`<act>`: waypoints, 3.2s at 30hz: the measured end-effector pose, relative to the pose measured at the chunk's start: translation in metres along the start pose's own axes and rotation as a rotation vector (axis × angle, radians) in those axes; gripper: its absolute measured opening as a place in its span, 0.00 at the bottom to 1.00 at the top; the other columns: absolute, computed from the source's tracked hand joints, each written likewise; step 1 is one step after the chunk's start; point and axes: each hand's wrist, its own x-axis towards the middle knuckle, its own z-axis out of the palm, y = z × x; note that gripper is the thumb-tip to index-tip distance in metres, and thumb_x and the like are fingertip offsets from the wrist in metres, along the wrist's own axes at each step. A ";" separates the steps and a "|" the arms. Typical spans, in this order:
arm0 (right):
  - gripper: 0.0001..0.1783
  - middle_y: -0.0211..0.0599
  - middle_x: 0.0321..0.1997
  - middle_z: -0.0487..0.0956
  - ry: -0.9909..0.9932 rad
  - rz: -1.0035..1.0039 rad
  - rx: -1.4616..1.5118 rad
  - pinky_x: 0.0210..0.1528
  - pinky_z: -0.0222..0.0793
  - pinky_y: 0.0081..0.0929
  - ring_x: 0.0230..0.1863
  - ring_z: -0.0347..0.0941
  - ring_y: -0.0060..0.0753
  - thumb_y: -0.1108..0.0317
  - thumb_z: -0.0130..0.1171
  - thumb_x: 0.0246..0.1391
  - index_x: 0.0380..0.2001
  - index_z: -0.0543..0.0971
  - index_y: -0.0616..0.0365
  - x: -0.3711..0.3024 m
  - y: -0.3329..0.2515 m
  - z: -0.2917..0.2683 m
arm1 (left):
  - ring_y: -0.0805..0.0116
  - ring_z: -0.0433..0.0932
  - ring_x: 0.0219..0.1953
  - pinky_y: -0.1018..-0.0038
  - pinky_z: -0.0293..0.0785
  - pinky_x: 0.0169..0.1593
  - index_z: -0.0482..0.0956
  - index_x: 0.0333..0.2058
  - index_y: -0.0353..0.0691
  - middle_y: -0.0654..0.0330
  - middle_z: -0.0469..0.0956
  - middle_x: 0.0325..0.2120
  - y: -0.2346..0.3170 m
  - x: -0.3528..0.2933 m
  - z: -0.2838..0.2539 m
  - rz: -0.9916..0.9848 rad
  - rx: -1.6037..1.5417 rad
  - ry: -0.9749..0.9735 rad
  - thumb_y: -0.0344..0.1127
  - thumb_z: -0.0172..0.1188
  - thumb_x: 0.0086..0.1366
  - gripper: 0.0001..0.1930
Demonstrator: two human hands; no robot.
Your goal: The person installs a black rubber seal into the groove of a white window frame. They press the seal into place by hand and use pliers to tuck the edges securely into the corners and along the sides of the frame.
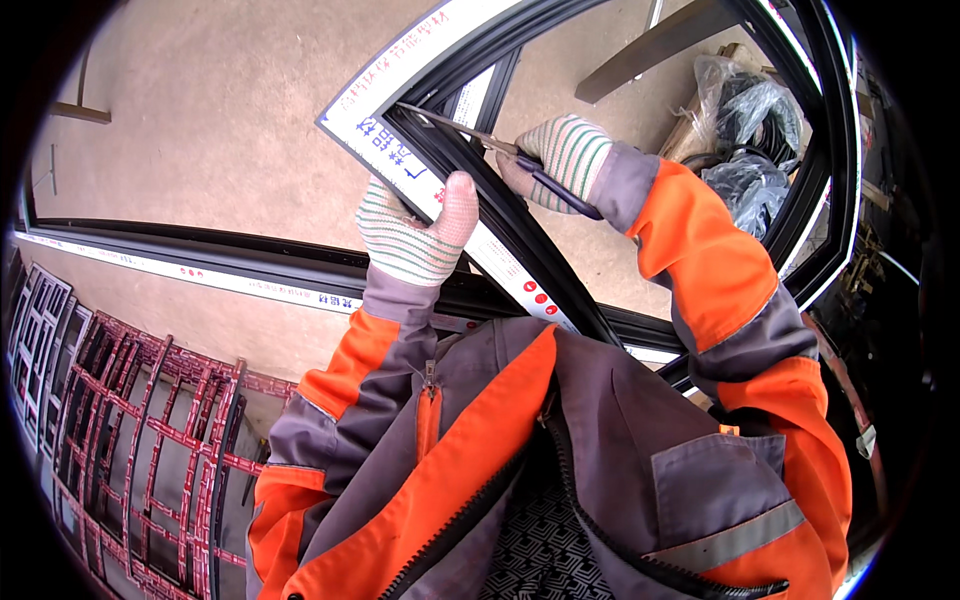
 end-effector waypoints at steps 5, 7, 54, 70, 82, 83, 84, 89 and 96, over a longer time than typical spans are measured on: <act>0.19 0.44 0.20 0.79 -0.022 0.076 -0.035 0.26 0.72 0.33 0.20 0.76 0.42 0.52 0.60 0.60 0.28 0.85 0.58 -0.010 -0.007 -0.008 | 0.78 0.78 0.34 0.77 0.77 0.40 0.74 0.48 0.30 0.60 0.81 0.35 -0.002 0.000 0.001 -0.012 -0.048 0.000 0.32 0.69 0.61 0.20; 0.19 0.44 0.20 0.80 0.028 0.046 -0.050 0.28 0.73 0.34 0.21 0.77 0.44 0.51 0.61 0.60 0.29 0.85 0.58 -0.019 0.006 -0.003 | 0.78 0.78 0.34 0.77 0.78 0.40 0.74 0.48 0.30 0.60 0.81 0.35 -0.004 0.000 0.000 -0.019 -0.052 0.000 0.32 0.69 0.61 0.20; 0.35 0.47 0.14 0.75 0.013 -0.029 -0.213 0.21 0.70 0.35 0.15 0.74 0.45 0.36 0.61 0.56 0.24 0.85 0.63 -0.022 -0.027 -0.062 | 0.78 0.77 0.32 0.76 0.77 0.38 0.74 0.47 0.31 0.62 0.81 0.31 -0.008 0.000 0.001 0.032 -0.008 0.022 0.37 0.71 0.59 0.23; 0.30 0.49 0.15 0.75 0.042 -0.106 -0.341 0.23 0.71 0.39 0.19 0.75 0.52 0.43 0.58 0.60 0.20 0.82 0.60 -0.024 -0.035 -0.055 | 0.76 0.80 0.31 0.75 0.78 0.38 0.76 0.44 0.31 0.60 0.82 0.29 -0.007 0.001 0.001 0.021 -0.003 0.009 0.37 0.70 0.59 0.20; 0.21 0.48 0.17 0.77 0.103 -0.130 -0.451 0.25 0.74 0.41 0.22 0.78 0.53 0.52 0.60 0.59 0.22 0.81 0.58 -0.010 -0.007 -0.035 | 0.75 0.80 0.31 0.75 0.78 0.38 0.77 0.43 0.32 0.60 0.82 0.28 -0.006 0.002 0.000 0.034 0.039 -0.001 0.36 0.70 0.58 0.18; 0.20 0.47 0.17 0.77 0.109 -0.124 -0.474 0.25 0.74 0.41 0.22 0.78 0.53 0.52 0.60 0.59 0.23 0.81 0.58 -0.009 -0.006 -0.034 | 0.76 0.80 0.31 0.75 0.78 0.38 0.78 0.43 0.32 0.60 0.82 0.28 -0.007 0.002 0.000 0.028 0.030 0.001 0.36 0.70 0.58 0.18; 0.20 0.47 0.17 0.78 0.114 -0.116 -0.497 0.25 0.74 0.41 0.22 0.78 0.53 0.53 0.60 0.59 0.23 0.81 0.58 -0.008 -0.006 -0.033 | 0.76 0.80 0.30 0.75 0.78 0.38 0.78 0.42 0.32 0.61 0.82 0.28 -0.010 0.001 -0.001 0.023 0.021 0.003 0.36 0.70 0.58 0.18; 0.20 0.48 0.17 0.77 0.046 -0.128 -0.284 0.24 0.72 0.40 0.22 0.77 0.53 0.53 0.58 0.61 0.24 0.82 0.58 -0.014 -0.011 -0.028 | 0.78 0.79 0.31 0.75 0.78 0.38 0.77 0.43 0.31 0.62 0.82 0.28 -0.010 0.001 -0.001 0.022 0.023 0.007 0.36 0.71 0.59 0.18; 0.19 0.48 0.16 0.76 0.197 -0.090 -0.579 0.24 0.71 0.43 0.20 0.76 0.53 0.53 0.59 0.58 0.24 0.82 0.57 -0.023 -0.019 -0.039 | 0.78 0.77 0.29 0.76 0.77 0.36 0.75 0.44 0.31 0.64 0.80 0.27 -0.007 0.002 0.000 0.028 0.007 0.005 0.37 0.71 0.59 0.21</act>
